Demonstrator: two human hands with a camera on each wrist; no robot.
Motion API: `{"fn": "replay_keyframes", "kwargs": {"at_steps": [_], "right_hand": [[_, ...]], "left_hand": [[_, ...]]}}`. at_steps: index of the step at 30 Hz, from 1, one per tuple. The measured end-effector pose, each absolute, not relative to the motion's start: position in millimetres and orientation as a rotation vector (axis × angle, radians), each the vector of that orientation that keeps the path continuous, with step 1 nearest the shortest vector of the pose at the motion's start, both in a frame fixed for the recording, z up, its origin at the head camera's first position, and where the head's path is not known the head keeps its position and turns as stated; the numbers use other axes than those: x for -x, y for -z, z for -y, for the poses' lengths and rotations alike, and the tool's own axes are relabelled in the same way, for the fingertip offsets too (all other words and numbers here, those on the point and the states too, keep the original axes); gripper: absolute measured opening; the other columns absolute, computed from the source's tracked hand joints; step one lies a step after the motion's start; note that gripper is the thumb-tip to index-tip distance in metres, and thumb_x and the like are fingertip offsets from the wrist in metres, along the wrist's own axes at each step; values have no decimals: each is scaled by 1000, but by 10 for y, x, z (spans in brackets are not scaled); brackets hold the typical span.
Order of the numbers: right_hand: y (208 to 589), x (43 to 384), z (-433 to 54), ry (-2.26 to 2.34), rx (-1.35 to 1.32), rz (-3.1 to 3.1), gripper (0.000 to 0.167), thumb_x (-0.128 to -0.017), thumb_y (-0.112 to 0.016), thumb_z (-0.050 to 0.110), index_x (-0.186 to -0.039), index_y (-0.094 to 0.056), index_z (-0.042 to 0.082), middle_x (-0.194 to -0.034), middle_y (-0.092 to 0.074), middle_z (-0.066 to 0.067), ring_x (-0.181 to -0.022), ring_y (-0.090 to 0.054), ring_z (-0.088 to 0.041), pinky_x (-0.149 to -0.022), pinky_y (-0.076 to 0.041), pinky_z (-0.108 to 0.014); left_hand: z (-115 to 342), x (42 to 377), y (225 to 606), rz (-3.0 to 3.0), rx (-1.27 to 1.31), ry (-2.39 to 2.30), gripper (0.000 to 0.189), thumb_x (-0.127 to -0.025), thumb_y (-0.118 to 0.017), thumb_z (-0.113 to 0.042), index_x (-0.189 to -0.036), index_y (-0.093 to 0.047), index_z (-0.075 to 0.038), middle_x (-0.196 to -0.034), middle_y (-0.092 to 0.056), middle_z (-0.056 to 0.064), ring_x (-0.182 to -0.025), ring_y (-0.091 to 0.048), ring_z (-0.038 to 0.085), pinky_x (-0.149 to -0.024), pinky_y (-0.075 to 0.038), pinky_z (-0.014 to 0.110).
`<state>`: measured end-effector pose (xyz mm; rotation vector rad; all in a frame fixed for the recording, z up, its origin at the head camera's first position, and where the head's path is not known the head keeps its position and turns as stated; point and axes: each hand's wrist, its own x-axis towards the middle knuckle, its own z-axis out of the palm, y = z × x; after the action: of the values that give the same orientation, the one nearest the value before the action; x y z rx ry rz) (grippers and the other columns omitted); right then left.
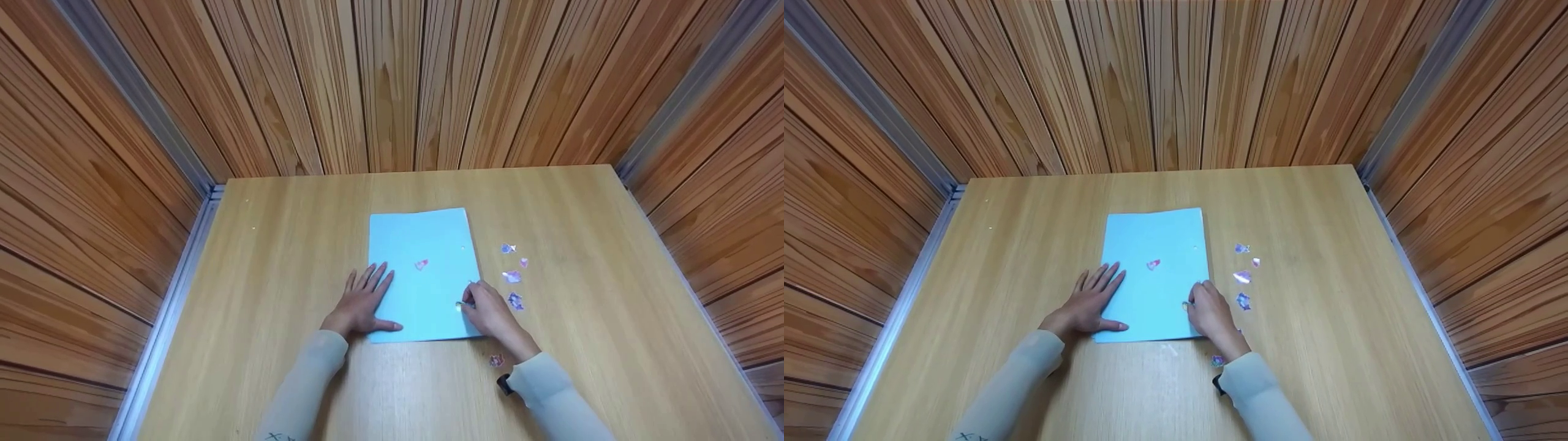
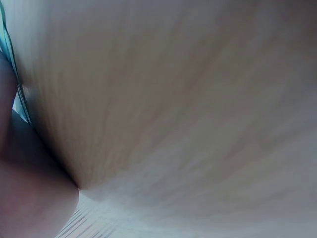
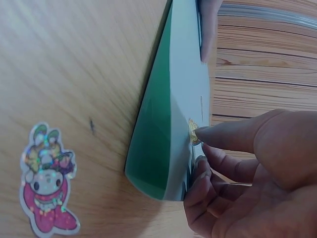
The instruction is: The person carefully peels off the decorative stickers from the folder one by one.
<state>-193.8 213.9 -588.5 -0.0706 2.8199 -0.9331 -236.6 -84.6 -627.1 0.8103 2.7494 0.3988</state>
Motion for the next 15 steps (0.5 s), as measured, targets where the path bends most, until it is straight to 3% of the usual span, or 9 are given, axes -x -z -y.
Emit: {"fn": "replay_keyframes", "kwargs": {"at_steps": [10,15], "right_hand": [[5894,1931,-2147,994,160,-2850,7,-94,-68,3,-91,-62,4,-89,-56,-6,-80,-54,-20,-71,-48,-35],[5892,1921,-2150,1019,138,-2808,4,-96,-67,4,-96,-64,3,-91,-58,-5,-82,-56,-18,-72,-50,-33]], "left_hand": [[865,2380,6278,-2727,-816,-452,114,-83,-68,-73,-166,-15,-16,-173,-5,9,-158,-1,35,-122,-1,65],[872,2389,6292,-2733,-818,-467,114,-82,-68,-73,-166,-16,-16,-173,-6,9,-158,-2,35,-122,-1,65]]}}
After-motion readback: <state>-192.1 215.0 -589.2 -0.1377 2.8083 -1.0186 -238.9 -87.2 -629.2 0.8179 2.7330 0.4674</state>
